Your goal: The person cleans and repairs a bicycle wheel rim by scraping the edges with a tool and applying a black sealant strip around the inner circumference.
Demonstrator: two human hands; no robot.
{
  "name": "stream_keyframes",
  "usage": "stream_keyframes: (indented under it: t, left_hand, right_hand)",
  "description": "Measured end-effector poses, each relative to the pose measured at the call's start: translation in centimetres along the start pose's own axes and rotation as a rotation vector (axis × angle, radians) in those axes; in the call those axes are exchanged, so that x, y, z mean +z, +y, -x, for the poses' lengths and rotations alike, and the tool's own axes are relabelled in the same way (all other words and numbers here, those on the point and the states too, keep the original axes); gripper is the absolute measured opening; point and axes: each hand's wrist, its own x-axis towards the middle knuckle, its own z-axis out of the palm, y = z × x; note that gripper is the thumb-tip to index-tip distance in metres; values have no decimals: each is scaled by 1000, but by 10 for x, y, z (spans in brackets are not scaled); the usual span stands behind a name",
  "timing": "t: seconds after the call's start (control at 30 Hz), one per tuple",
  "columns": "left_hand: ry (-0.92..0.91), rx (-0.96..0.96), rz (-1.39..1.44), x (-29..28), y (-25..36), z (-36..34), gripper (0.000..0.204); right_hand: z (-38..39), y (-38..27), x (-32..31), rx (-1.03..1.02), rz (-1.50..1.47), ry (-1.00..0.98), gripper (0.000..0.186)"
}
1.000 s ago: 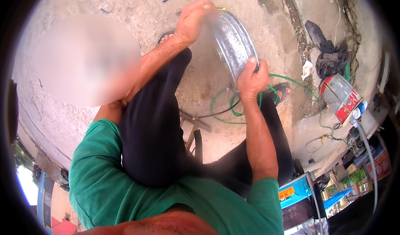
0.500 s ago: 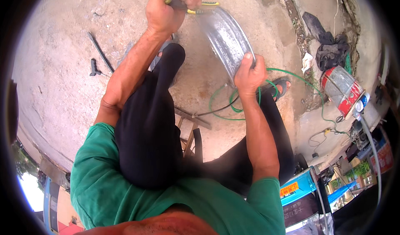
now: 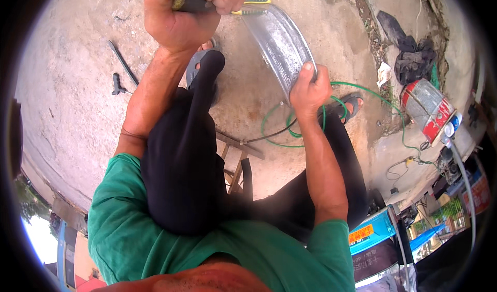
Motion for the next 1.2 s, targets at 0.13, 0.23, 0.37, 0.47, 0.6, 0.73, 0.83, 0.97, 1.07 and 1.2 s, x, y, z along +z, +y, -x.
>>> stream_keyframes:
  t: [0.13,0.23,0.37,0.47,0.6,0.73,0.83,0.97,1.07,1.2]
  left_hand:
    - [70,-77,-198,-31,-28,11,41]
    - [73,-83,-222,-31,-29,10,42]
    - [-77,85,-88,-3,-3,-1,43]
    - [-84,-97,-581,-12,-21,17,34]
    - [43,-169,-648,-32,-45,33,29]
    - [163,-50,-739,-32,-21,0,42]
    - [399,-63,-907,-48,-15,6,43]
    - [388,-250,-1172,-96,15,34,43]
    - [497,-428,-1440,-139,33,72,48]
    - [519,-547,-1655,-173,44,120,47]
  right_hand:
    - [1,1,6,-34,52,54,35]
    - [-2,-6,5,13,63,18,35]
    - [-1,-3,4,-5,58,18,34]
    - [1,-6,5,-14,58,34,33]
    - [-1,-5,4,-20,42,0,33]
    - [3,1,3,8,53,8,33]
    - [1,-3,3,7,48,20,33]
    - [-2,-3,6,-12,32,40,34]
    - [-2,0,4,-9,29,-15,35]
    - [3,6,0,-7,69,-3,39]
